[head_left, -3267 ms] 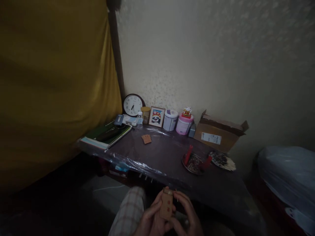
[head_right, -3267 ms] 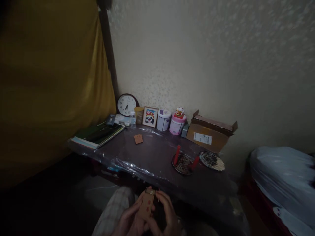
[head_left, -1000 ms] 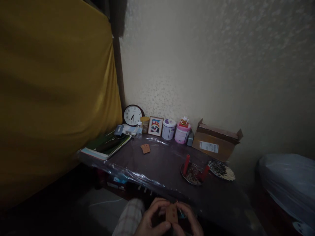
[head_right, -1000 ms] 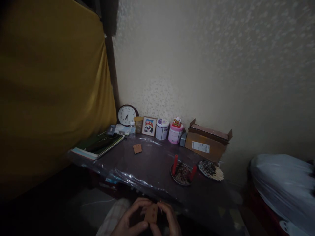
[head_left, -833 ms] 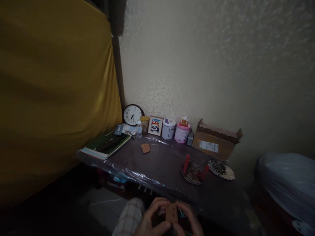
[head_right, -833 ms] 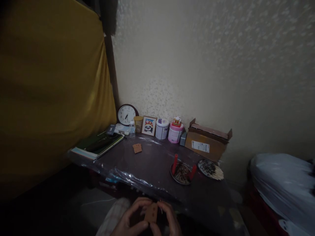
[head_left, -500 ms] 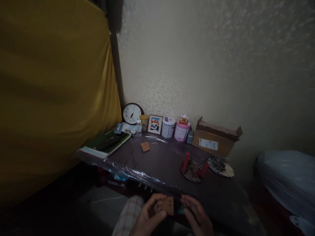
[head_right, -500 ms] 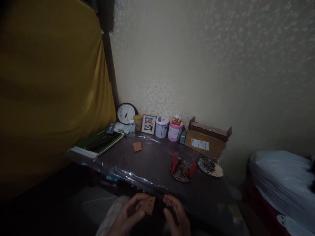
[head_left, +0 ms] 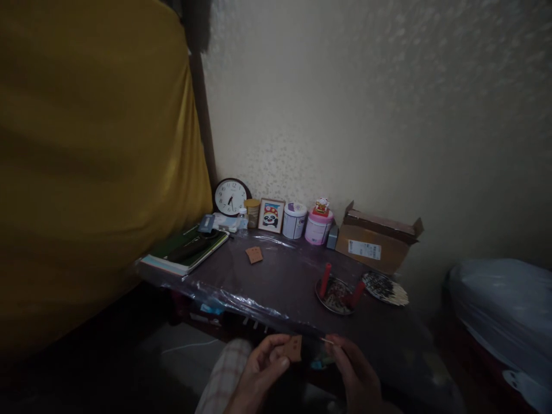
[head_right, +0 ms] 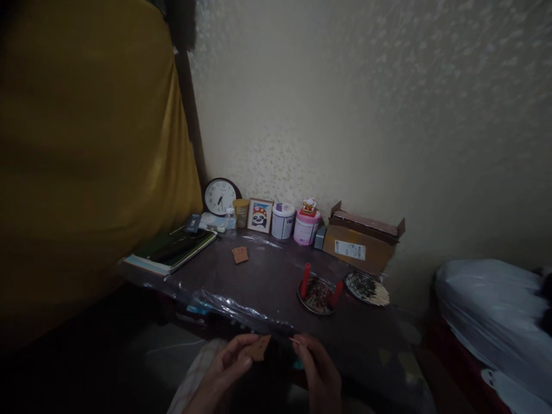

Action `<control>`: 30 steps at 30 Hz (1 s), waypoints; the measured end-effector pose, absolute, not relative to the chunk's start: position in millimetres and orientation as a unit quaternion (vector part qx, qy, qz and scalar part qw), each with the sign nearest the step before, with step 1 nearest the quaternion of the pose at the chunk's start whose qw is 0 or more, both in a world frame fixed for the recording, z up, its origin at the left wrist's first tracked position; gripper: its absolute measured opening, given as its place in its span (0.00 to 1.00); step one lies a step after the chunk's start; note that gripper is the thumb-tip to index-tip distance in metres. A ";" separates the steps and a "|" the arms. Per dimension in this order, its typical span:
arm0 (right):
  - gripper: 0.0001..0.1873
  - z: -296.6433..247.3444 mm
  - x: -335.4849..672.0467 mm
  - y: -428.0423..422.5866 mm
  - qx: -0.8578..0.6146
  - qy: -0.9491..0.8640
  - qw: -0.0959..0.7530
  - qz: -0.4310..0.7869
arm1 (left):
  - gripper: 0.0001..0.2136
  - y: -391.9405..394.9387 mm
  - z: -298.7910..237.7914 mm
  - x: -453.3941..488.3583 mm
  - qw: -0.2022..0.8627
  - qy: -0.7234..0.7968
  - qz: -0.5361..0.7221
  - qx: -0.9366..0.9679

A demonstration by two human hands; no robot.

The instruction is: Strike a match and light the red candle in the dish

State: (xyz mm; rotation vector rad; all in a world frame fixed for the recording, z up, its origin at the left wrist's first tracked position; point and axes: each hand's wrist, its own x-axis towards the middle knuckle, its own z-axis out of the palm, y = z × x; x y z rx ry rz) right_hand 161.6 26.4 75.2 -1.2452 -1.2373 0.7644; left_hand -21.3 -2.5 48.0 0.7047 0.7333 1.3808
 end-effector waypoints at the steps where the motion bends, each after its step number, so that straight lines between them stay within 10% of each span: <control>1: 0.11 69.6 162.4 28.7 -0.536 -0.515 0.569 0.353 | 0.15 -3.2 48.8 -21.4 0.657 0.324 0.609 0.305; 30: 0.10 56.9 133.0 14.6 -0.460 -0.689 0.524 0.198 | 0.08 -9.3 60.4 -16.6 0.670 0.329 0.604 0.280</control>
